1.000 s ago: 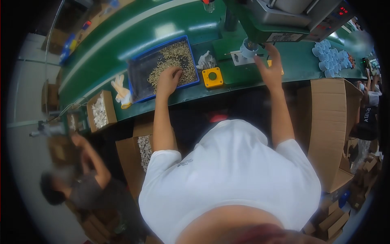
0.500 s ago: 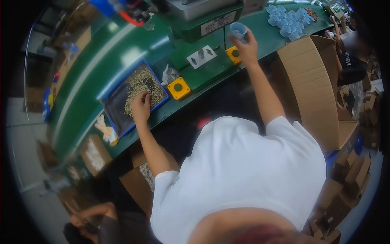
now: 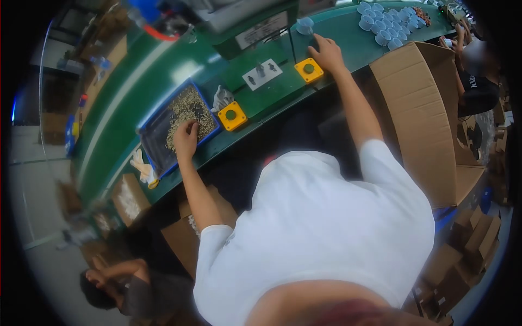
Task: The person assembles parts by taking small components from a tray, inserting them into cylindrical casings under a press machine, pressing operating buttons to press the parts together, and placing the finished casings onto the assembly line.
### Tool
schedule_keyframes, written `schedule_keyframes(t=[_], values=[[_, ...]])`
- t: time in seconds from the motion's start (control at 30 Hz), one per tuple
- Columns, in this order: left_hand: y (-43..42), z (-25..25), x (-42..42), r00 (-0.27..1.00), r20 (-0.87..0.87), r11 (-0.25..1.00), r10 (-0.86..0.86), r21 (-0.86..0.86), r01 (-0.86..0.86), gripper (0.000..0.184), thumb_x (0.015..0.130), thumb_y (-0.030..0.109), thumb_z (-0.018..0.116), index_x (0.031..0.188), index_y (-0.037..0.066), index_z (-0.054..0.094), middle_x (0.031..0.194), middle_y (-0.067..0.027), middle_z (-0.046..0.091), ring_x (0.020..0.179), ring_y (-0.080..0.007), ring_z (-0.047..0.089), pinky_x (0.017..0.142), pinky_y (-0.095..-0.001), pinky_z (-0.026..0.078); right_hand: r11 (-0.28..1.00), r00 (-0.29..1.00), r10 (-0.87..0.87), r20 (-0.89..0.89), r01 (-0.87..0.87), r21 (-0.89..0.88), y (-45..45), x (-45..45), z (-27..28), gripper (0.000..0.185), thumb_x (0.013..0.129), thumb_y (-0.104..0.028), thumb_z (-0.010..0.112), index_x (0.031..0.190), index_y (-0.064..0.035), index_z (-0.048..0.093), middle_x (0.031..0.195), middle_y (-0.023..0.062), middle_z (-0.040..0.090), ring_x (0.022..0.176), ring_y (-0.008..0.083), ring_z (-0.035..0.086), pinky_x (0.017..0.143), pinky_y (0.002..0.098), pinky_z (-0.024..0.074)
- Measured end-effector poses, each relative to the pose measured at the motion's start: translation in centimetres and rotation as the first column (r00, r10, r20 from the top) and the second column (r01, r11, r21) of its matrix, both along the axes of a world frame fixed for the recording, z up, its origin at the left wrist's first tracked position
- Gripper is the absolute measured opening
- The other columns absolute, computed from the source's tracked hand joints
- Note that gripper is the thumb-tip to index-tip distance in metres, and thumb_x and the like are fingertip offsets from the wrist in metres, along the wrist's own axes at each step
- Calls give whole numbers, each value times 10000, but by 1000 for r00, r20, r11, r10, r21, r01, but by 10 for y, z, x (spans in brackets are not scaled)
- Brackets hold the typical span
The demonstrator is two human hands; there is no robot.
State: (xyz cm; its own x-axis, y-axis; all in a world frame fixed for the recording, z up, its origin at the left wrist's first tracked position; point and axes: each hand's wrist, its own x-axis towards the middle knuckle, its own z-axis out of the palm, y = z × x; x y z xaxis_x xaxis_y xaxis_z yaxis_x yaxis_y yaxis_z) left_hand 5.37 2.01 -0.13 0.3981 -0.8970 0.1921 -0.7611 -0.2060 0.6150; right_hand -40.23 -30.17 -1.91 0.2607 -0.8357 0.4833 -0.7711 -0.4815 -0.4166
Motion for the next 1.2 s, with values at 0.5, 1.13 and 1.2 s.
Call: schedule_keyframes(t=[0.5,1.13,1.2], values=[[-9,-15,15,989,143,998,-33,-39,39,249,1004,243,657,1076,18,737,847,-121,739,750,-211,693,705,-362,538,941,898,-279,-339,326,89,-222,-172,-58,491,1067,-450,414,1286,-95,674,1175,221,722,1102,412,684,908,544,544],[-4,-11,4,978,119,975,172,-164,-151,215,947,222,718,1095,77,777,965,-129,778,877,-279,755,797,-379,566,870,204,231,951,-481,-108,47,-71,45,256,1087,-226,577,1266,-61,496,1185,114,614,1118,231,604,1012,443,510],[-3,-19,10,964,210,976,161,-181,-123,233,951,236,727,1106,68,777,934,-152,773,842,-260,760,765,-362,565,901,352,212,912,-432,-43,118,-17,70,480,978,-131,747,1368,-47,480,1273,122,620,1171,208,602,1026,359,500]])
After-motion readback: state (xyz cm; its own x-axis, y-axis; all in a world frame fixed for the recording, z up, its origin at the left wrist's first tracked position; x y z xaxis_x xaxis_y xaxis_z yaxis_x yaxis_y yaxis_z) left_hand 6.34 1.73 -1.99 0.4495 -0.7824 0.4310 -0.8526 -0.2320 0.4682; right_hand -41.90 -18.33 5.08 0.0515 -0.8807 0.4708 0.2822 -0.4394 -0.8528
